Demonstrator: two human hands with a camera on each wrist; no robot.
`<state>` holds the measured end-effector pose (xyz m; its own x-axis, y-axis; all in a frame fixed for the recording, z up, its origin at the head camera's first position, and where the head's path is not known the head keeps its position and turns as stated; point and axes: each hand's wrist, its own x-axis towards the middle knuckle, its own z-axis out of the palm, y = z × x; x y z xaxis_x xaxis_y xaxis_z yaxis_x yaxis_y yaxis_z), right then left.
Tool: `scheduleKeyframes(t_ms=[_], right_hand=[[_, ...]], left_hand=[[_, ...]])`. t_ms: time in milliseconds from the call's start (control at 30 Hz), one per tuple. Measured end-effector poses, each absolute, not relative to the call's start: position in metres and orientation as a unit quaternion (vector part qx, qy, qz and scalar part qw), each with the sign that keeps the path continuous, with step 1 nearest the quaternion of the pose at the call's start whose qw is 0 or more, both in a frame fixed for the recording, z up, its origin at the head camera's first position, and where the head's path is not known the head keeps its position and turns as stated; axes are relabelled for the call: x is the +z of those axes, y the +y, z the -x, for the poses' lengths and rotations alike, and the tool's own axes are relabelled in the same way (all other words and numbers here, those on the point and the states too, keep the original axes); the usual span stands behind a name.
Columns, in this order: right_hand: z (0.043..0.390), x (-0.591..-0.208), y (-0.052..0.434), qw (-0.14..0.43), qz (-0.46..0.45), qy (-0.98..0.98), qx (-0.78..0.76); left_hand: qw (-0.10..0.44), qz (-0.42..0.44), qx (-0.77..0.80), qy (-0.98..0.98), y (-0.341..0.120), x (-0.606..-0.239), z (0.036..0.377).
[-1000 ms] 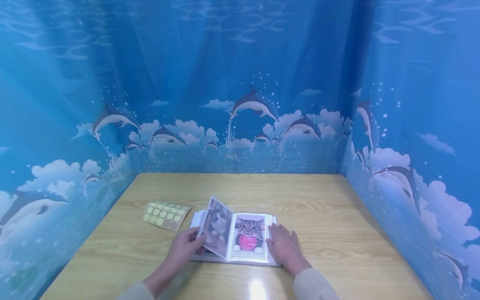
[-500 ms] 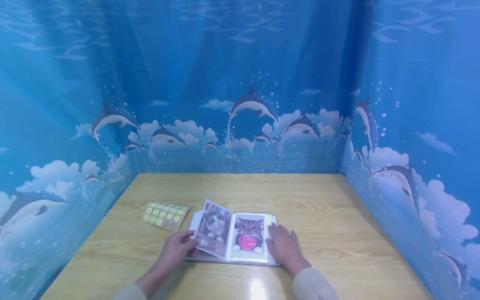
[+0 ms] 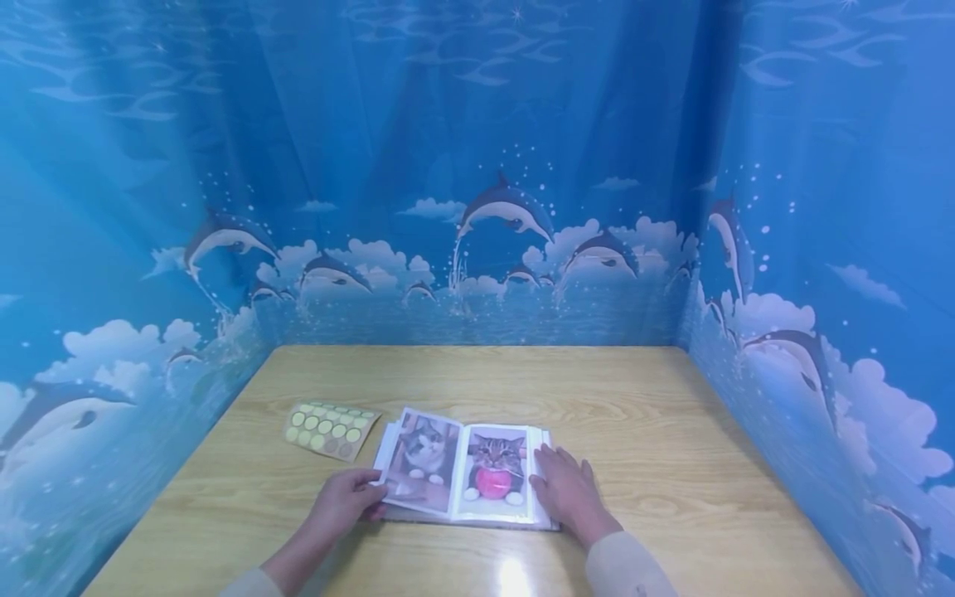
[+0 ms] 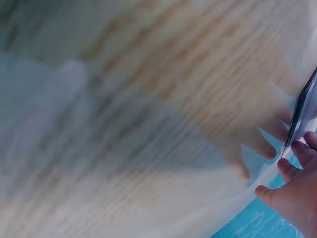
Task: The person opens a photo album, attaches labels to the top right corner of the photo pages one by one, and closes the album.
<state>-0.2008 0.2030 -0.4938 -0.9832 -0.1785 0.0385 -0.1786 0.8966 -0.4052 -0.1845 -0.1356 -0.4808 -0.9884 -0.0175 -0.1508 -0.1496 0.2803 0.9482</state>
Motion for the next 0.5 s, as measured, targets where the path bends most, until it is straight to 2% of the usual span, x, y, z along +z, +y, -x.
scheduleKeyframes(t_ms=[500], right_hand=[[0.2048,-0.4956,0.1998,0.053,-0.139,-0.961,0.232]], left_hand=[[0.066,0.056,0.578,0.811,-0.1392,-0.4816,0.1802]])
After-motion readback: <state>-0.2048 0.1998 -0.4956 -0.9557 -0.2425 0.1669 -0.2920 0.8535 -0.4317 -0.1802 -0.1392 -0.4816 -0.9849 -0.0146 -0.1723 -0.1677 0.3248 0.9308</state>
